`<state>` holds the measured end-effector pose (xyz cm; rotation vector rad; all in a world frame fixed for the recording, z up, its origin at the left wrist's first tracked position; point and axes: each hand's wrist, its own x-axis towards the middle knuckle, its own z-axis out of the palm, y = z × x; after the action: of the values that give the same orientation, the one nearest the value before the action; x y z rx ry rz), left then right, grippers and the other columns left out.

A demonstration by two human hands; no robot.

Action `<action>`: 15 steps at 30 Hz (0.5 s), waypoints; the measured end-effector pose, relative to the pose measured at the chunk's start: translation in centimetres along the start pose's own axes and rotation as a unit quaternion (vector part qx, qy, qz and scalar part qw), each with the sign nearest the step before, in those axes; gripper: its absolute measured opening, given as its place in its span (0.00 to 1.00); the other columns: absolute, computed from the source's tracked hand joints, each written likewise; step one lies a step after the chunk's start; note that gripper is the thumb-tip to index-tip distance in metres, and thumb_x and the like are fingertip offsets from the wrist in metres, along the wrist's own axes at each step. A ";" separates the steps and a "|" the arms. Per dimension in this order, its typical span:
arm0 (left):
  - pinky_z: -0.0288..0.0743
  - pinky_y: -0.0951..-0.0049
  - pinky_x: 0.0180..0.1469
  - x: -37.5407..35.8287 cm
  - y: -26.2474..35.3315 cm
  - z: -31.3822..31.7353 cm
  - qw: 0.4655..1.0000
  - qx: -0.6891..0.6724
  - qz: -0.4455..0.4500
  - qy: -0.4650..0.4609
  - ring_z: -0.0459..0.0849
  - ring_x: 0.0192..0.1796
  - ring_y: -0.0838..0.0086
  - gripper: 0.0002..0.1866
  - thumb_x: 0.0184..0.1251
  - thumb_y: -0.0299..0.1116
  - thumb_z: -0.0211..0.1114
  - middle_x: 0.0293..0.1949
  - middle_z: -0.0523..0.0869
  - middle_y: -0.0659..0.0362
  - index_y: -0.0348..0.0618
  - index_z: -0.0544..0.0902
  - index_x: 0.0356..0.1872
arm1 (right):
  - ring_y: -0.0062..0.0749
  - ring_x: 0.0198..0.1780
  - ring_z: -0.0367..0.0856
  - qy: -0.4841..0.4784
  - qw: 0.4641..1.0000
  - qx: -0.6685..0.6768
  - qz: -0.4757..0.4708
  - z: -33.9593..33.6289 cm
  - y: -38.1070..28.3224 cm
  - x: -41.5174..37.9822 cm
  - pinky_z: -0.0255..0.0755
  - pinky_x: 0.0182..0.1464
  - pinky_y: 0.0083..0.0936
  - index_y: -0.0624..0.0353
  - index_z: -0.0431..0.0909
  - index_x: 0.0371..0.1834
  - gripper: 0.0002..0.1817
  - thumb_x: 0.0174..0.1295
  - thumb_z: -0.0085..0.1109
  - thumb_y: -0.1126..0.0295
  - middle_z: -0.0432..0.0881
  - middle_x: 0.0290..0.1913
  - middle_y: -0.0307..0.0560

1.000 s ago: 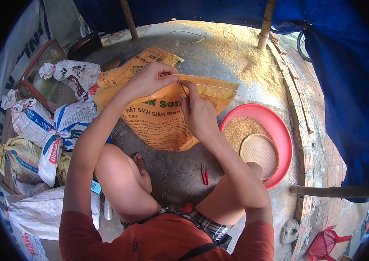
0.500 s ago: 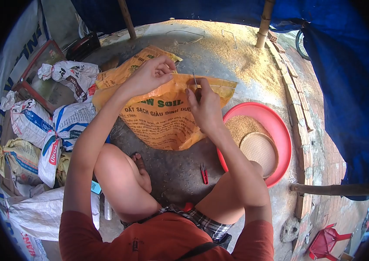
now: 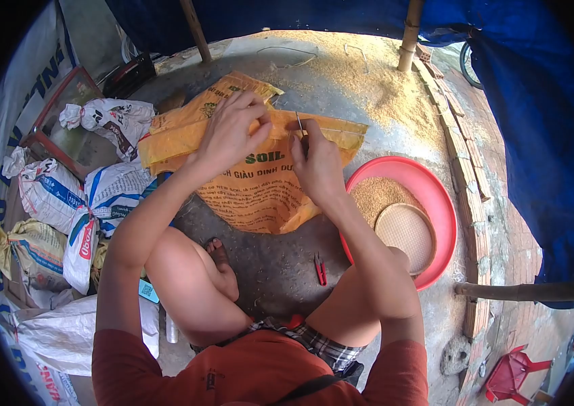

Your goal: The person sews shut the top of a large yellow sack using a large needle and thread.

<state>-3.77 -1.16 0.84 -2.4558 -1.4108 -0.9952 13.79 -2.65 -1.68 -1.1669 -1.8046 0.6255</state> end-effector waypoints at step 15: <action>0.72 0.67 0.46 0.9 -2.7 -0.2 0.944 -0.277 -0.166 -0.063 0.78 0.41 0.65 0.10 0.53 0.35 0.66 0.34 0.78 0.55 0.36 0.82 0.26 | 0.46 0.23 0.79 -0.026 0.999 -0.016 0.025 0.0 0.1 0.2 0.69 0.29 0.35 0.62 0.73 0.42 0.09 0.62 0.52 0.71 0.78 0.21 0.55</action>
<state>-5.73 0.92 0.98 -2.7488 -1.8414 -1.5098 13.80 -2.45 -1.69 -1.2307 -1.8400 0.6622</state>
